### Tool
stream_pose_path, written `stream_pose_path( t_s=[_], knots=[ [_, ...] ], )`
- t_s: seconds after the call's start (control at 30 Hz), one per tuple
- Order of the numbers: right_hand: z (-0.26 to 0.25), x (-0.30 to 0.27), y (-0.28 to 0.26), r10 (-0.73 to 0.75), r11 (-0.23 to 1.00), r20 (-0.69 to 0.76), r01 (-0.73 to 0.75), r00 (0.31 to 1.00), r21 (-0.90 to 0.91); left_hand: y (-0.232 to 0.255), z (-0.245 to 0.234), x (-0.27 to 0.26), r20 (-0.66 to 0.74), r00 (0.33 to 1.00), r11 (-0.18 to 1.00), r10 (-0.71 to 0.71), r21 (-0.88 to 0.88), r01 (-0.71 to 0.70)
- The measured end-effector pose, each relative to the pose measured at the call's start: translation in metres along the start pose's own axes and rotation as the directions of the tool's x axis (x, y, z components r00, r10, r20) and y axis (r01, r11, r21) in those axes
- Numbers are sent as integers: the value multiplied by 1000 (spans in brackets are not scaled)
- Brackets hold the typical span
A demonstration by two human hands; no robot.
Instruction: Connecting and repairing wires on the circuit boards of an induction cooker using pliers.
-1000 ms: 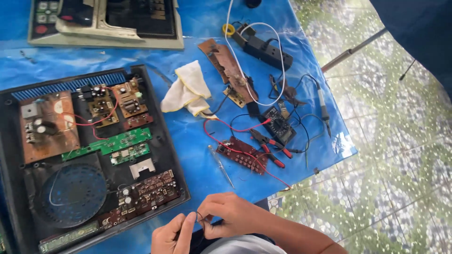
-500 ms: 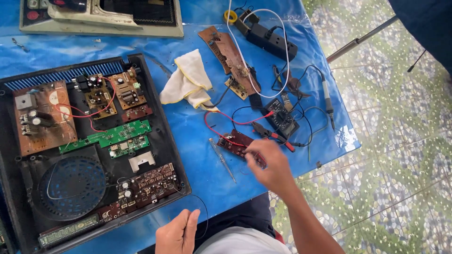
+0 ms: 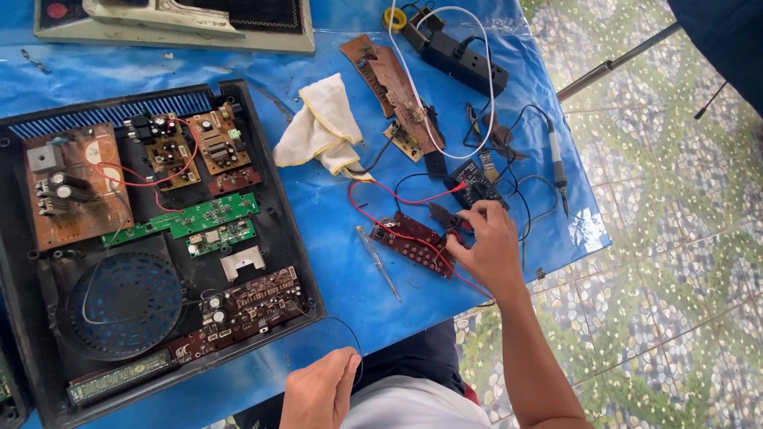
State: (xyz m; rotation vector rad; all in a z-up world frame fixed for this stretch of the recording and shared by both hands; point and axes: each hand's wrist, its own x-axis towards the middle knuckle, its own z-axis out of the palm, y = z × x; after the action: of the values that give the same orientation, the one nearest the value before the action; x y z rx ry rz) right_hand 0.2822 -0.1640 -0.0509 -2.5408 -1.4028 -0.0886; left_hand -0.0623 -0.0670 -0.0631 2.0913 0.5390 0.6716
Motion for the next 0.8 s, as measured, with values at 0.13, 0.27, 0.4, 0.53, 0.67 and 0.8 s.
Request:
stream_pose_path(
  t_s=[0.13,0.27,0.4,0.53,0.67,0.8],
  knots=[
    [-23,10,-18,30,988,18,-32,999,149,-5,4,-3,-14,998,997,-59,-47,59],
    [-48,13,-42,260,858,-71,-196,963,475,-7,2,2,46,974,966,-220,-130,224],
    [-55,7,-58,242,692,-201,-24,949,721,5,1,10,69,935,865,-348,-361,349],
    [-60,-1,-80,131,449,-53,-12,990,893,14,1,19,48,947,864,-318,-397,310],
    [-49,-25,-113,-131,323,303,-249,944,913,12,4,29,-14,935,778,-354,-560,286],
    [-44,-46,-155,-210,25,416,-421,885,907,14,6,36,86,935,731,-343,-601,323]
  ],
)
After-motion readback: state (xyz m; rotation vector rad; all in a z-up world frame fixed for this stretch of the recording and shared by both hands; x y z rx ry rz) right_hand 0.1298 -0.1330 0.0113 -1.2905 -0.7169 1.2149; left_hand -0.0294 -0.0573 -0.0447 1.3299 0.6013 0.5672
